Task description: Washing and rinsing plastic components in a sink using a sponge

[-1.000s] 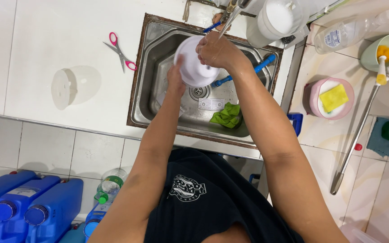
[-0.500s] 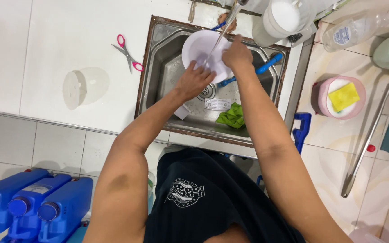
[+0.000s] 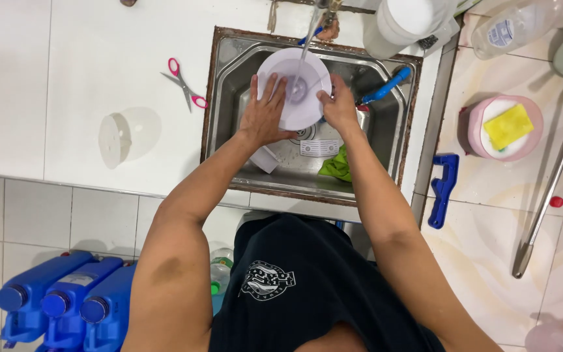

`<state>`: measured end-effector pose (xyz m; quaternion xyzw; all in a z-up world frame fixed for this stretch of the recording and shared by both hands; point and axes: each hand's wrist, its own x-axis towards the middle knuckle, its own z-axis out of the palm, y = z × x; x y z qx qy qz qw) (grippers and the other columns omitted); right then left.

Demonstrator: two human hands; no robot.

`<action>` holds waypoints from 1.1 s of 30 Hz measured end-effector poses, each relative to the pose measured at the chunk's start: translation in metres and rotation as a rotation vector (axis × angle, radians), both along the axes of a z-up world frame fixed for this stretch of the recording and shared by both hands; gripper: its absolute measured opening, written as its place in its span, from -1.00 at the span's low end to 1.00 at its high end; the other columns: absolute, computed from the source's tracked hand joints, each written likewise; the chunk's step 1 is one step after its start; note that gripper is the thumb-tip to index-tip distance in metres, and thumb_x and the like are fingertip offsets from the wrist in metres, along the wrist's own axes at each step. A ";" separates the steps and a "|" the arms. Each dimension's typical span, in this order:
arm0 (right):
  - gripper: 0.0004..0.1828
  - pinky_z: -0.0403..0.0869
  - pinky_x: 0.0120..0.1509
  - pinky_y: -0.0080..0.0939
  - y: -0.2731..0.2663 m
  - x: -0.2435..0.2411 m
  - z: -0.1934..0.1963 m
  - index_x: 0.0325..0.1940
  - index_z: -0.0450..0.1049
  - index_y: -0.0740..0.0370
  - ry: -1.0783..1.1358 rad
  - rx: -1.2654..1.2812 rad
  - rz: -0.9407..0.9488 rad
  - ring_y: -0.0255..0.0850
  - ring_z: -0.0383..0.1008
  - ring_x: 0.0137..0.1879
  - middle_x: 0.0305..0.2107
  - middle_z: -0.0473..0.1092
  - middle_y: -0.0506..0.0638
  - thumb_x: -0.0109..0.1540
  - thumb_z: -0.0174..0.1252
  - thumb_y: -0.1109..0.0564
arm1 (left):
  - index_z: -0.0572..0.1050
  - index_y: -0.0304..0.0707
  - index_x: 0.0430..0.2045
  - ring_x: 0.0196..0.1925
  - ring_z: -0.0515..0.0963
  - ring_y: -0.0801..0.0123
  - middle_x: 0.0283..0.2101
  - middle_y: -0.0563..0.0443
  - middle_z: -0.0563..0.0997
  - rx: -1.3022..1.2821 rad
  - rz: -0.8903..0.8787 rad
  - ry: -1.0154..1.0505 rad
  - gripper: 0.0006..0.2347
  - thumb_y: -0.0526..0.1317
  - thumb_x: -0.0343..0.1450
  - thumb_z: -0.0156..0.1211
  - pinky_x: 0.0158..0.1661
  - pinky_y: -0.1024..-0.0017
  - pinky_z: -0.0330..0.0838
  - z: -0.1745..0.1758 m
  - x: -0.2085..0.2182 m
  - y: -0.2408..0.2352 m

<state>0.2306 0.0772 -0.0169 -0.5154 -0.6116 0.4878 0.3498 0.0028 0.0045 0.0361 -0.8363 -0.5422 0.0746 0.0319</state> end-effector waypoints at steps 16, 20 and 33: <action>-0.62 0.65 -0.37 0.07 -0.030 0.030 0.063 0.12 0.52 0.42 -0.119 -0.452 -0.026 0.17 0.58 -0.30 -0.29 0.46 0.42 0.23 0.20 0.23 | 0.40 -0.02 0.29 0.34 0.45 0.17 0.27 -0.03 0.49 -0.423 0.741 -0.936 -0.27 0.41 0.33 0.24 0.28 0.23 0.38 -0.184 0.000 0.074; -0.54 0.58 -0.07 0.16 -0.019 0.014 0.020 0.23 0.49 0.28 -0.420 -0.329 0.081 0.23 0.55 0.00 -0.14 0.50 0.39 0.25 0.15 0.10 | 0.61 -0.07 -0.05 0.10 0.61 0.00 -0.05 -0.18 0.65 -0.590 0.844 -1.018 -0.52 0.22 0.31 0.32 0.00 0.17 0.55 -0.132 -0.028 0.074; -0.46 0.45 0.26 0.33 -0.051 0.053 -0.129 0.27 0.50 0.27 -0.793 -0.455 0.149 0.37 0.45 0.24 0.04 0.48 0.42 0.27 0.04 -0.04 | 0.33 -0.27 -0.03 -0.16 0.70 -0.03 -0.13 -0.21 0.56 -0.313 0.983 -2.223 -0.77 -0.19 0.53 0.16 -0.20 0.01 0.73 -0.083 -0.023 0.029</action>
